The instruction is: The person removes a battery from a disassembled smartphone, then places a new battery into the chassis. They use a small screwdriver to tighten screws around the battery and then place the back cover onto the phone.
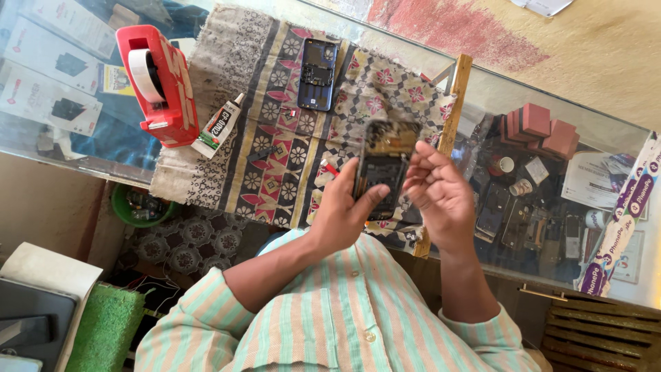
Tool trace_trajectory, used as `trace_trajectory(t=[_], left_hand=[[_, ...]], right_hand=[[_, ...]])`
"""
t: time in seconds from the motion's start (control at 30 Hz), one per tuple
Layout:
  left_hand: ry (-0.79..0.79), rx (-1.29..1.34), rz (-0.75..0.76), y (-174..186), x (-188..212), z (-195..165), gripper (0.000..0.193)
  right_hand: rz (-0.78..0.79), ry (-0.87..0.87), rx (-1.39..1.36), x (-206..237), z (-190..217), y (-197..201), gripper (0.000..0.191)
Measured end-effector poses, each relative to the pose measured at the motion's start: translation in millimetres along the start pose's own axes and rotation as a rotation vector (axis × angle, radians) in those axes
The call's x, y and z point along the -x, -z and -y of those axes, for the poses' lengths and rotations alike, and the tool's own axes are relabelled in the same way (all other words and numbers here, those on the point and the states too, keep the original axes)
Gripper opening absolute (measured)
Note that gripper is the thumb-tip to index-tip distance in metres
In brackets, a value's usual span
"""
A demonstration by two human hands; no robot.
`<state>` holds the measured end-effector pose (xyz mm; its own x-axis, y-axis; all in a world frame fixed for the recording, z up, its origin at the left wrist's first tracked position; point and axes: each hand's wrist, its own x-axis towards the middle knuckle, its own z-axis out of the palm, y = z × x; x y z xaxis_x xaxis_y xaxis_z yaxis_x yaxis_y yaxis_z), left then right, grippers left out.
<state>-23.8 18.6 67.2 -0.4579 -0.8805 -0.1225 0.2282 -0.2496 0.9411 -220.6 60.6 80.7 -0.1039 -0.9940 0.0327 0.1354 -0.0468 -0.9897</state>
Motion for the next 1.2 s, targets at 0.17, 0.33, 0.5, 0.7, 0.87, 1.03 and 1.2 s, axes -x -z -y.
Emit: trace_trajectory(t=[0.17,0.33,0.5,0.7,0.87,1.03,1.2], left_hand=[[-0.161,-0.327,0.018,-0.5,10.4,-16.0,0.027],[-0.18,-0.411,-0.012,-1.9,12.5,-14.3,0.028],[-0.234,-0.412,0.007,-1.3,14.1,-11.3,0.03],[-0.247,-0.449,0.032,0.2,14.8,-10.4,0.03],[-0.252,-0.46,0.058,1.3,15.7,-10.6,0.03],[-0.256,-0.396,0.049,-0.6,15.1,-15.1,0.029],[-0.104,-0.353,0.047,3.6,9.2,-19.3,0.032]], right_hand=[[-0.038,0.008,-0.162,-7.0,-2.7,17.5,0.038],[-0.025,0.032,-0.089,-11.1,-4.3,16.0,0.029],[-0.015,0.031,-0.053,-11.1,1.8,8.9,0.024],[-0.007,0.027,-0.118,-11.3,2.2,4.9,0.026],[-0.002,0.023,-0.139,-11.5,-0.9,5.4,0.023],[0.012,0.049,-0.177,-12.0,-5.4,3.6,0.02],[0.027,-0.011,-0.18,-18.2,-5.1,9.7,0.027]])
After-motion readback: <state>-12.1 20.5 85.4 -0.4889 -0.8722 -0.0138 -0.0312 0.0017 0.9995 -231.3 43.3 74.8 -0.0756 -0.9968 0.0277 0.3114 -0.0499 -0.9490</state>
